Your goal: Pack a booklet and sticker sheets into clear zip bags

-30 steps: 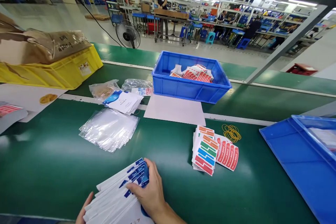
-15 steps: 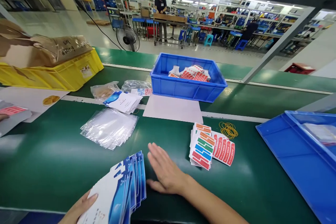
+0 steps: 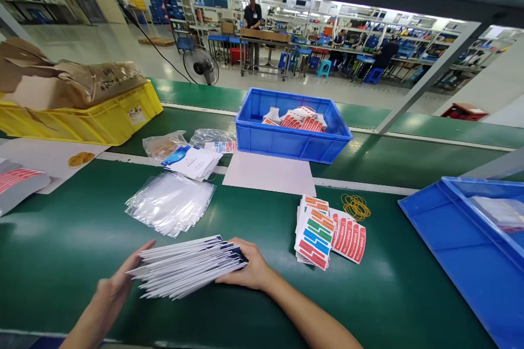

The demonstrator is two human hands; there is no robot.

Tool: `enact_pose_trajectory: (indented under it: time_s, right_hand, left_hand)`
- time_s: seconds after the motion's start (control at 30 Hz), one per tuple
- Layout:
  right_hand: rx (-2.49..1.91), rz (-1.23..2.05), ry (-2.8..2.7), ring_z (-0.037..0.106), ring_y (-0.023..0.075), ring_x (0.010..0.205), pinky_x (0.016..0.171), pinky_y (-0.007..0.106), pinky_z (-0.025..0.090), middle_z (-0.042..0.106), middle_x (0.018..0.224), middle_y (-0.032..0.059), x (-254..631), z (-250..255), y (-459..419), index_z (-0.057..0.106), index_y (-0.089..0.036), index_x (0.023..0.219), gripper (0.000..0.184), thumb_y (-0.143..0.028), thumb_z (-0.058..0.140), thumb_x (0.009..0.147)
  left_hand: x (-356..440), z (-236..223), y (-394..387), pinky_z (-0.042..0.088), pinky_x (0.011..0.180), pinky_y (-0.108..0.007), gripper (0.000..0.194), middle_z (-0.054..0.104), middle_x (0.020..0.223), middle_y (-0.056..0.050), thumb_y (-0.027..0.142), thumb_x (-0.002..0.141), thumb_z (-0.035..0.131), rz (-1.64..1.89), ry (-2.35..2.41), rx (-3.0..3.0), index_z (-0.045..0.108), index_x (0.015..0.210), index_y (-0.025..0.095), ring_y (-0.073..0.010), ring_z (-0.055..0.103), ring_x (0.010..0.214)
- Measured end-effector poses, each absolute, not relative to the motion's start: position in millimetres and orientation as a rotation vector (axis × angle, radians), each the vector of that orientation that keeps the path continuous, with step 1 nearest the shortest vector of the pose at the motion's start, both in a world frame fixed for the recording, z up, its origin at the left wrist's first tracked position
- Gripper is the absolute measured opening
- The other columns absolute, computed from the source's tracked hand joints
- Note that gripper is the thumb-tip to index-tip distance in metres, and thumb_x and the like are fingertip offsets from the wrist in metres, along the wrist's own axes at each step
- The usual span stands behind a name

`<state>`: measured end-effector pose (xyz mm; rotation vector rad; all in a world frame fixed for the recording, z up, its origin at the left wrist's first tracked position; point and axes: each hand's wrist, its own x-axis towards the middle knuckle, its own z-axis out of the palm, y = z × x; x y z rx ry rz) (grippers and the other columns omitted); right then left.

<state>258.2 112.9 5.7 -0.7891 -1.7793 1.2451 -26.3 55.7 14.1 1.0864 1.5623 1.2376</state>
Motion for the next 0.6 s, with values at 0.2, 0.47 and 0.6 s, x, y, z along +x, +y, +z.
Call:
enact_pose_trajectory:
  time_s: [0.2,0.47,0.6]
  right_hand:
    - [-0.719,1.259,-1.836,0.053,0.0241,0.115,0.099,0.038,0.041,0.055,0.123,0.0112,262.0,-7.1,122.0,0.059,-0.019,0.11,0.057,-0.045,0.079,0.064]
    - [-0.982,1.058,-1.827,0.046,0.0287,0.123,0.104,0.044,0.035,0.054,0.126,0.0113,255.8,-14.0,116.7,0.054,-0.022,0.111,0.076,-0.048,0.087,0.048]
    - [-1.056,1.068,-1.716,0.052,0.0278,0.116,0.101,0.043,0.039,0.057,0.121,0.0111,246.2,-15.2,122.3,0.049,-0.021,0.124,0.083,-0.053,0.082,0.054]
  left_hand:
    - [31.4,2.3,55.7,0.044,0.097,-0.05,0.123,0.057,0.129,-0.017,0.083,0.042,0.062,1.452,1.319,0.951,0.028,0.143,0.021,-0.04,0.051,0.119]
    - [56.4,3.2,44.2,0.041,0.096,-0.048,0.115,0.066,0.108,-0.012,0.045,0.059,0.08,1.419,1.45,1.134,0.01,0.147,0.023,-0.0325,0.057,0.11]
    - [47.1,5.3,56.6,0.04,0.098,-0.05,0.086,0.057,0.124,-0.013,0.048,0.064,0.073,1.199,1.768,1.168,0.038,0.138,0.021,-0.0338,0.056,0.11]
